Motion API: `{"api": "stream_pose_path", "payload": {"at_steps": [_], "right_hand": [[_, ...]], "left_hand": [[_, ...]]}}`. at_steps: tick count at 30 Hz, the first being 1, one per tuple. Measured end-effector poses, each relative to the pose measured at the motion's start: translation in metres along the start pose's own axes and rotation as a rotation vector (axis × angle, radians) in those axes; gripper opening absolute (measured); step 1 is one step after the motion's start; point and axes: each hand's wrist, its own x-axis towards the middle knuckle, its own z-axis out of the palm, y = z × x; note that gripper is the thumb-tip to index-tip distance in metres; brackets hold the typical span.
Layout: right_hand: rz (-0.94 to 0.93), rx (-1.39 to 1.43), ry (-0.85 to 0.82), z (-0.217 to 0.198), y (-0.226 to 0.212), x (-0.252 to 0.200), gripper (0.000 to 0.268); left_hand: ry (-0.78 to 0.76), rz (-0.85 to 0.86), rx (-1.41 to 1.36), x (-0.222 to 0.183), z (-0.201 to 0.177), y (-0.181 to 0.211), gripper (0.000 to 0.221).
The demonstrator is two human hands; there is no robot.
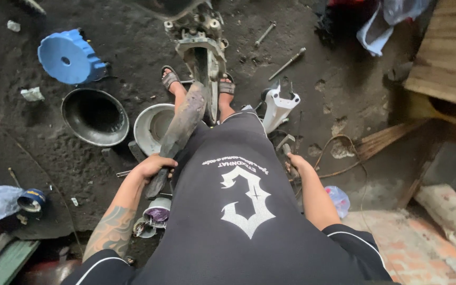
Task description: Using a hammer and a metal rod to drive out and loosen axle components from a motorcycle chassis.
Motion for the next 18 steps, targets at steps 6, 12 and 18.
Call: {"api": "stream_pose_path", "payload": {"at_steps": [6, 12, 18], "right_hand": [[-0.093, -0.118, -0.004, 0.005, -0.056, -0.067, 0.055], [-0.253, -0.253, 0.057, 0.004, -0.116, -0.113, 0.051], [-0.417, -0.416, 0.119, 0.001, -0.159, -0.182, 0.062]], "left_hand": [[0.022, 0.134, -0.124, -0.002, -0.003, 0.009, 0.017], [0.004, 0.363, -0.325, 0.040, 0.005, 0.064, 0.015], [-0.058, 0.451, -0.333, 0.071, 0.043, 0.132, 0.015]]}}
